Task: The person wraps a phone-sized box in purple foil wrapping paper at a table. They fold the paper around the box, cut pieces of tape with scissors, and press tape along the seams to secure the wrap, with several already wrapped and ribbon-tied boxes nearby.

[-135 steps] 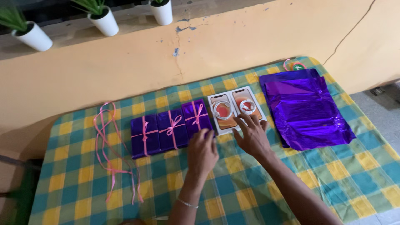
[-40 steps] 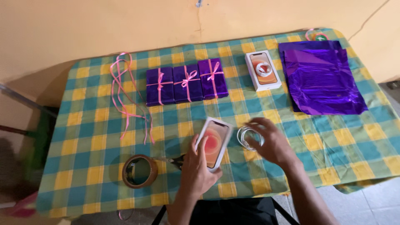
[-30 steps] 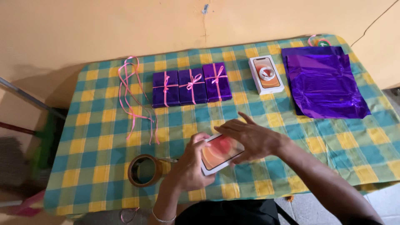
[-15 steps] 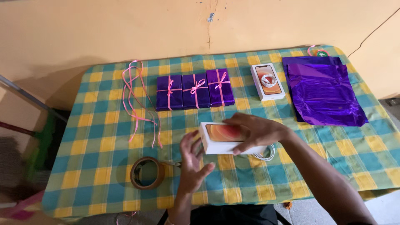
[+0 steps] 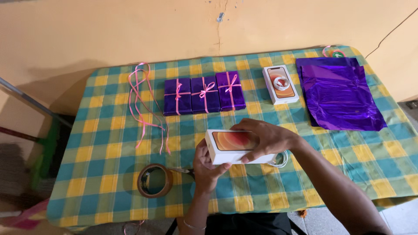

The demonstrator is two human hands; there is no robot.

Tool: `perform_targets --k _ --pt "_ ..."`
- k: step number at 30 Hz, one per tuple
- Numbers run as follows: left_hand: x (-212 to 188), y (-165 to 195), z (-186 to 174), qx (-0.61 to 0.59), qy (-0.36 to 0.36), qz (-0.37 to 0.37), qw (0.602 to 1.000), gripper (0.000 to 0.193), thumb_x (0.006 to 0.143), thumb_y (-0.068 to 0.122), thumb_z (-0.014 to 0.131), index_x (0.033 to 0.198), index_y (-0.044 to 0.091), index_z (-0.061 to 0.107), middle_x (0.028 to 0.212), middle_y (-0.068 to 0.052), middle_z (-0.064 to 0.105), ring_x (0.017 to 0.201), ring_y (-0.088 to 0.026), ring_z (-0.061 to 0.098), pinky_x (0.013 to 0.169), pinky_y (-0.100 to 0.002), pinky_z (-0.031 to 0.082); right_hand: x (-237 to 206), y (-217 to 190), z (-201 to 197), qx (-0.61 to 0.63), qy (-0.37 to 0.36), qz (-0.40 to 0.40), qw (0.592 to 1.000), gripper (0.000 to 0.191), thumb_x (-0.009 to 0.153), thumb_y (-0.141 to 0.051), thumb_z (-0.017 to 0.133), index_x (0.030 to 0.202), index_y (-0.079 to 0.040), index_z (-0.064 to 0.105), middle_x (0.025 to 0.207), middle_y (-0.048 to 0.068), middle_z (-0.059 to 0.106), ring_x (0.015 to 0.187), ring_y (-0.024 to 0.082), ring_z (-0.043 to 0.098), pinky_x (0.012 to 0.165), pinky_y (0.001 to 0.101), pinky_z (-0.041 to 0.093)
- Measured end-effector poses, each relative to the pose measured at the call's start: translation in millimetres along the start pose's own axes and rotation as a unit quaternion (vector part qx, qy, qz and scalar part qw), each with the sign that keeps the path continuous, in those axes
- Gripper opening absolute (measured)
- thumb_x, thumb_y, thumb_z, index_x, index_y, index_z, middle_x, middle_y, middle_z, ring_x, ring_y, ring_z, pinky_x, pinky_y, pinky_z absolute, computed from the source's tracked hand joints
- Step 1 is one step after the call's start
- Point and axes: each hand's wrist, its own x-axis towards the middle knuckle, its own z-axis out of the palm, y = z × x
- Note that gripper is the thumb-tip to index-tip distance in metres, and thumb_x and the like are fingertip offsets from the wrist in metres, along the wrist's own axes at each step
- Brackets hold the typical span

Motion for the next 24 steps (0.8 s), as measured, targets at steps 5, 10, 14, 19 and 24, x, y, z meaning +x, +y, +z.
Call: perform_targets --k 5,10,14,19,24 --pt "-8 -3 -5 -0.004 -0.004 0.003 1.000 0.097 0.073 0.020 0.093 0.148 -0.004 0.037 0.137 -0.022 0.060 0.126 -0.030 0.065 0.110 -0.046 0.057 -4 1 5 0.014 0.011 -0.017 1.000 0.102 0.053 -0.045 0.093 0.140 -0.007 0.056 0.133 0.007 0.060 0.124 0.028 0.061 0.107 0.0396 0.049" --pt "-12 -2 -4 0.000 -0.014 -0.003 1.000 0.098 0.075 0.016 0.090 0.151 0.000 0.031 0.140 -0.019 0.056 0.128 -0.028 0.063 0.110 -0.046 0.057 -6 6 12 0.045 0.013 -0.013 0.999 0.103 0.051 -0.044 0.093 0.140 -0.007 0.057 0.132 0.008 0.059 0.123 0.028 0.062 0.107 0.0395 0.052" --pt "-10 3 -6 -0.021 -0.052 -0.011 0.998 0.097 0.075 0.010 0.088 0.152 0.000 0.029 0.143 -0.019 0.054 0.130 -0.028 0.062 0.110 -0.045 0.055 -7 7 14 0.003 0.020 -0.019 1.000 0.104 0.052 -0.046 0.094 0.141 -0.007 0.056 0.134 0.008 0.057 0.125 0.029 0.059 0.108 0.0420 0.050" --pt "-11 7 -8 -0.016 -0.072 -0.039 0.996 0.097 0.075 0.007 0.086 0.153 0.000 0.029 0.141 -0.020 0.056 0.130 -0.029 0.062 0.111 -0.046 0.055 -9 7 10 -0.026 0.013 -0.008 1.000 0.106 0.053 -0.050 0.093 0.143 -0.008 0.055 0.135 0.008 0.056 0.125 0.030 0.059 0.107 0.0423 0.050" --pt "-12 7 -13 0.047 -0.063 -0.045 0.996 0.097 0.070 0.006 0.089 0.148 0.001 0.033 0.139 -0.016 0.055 0.128 -0.028 0.062 0.110 -0.045 0.056 -9 9 9 -0.027 0.015 -0.003 1.000 0.111 0.050 -0.052 0.093 0.144 -0.008 0.053 0.136 0.009 0.054 0.126 0.030 0.058 0.109 0.0426 0.049"
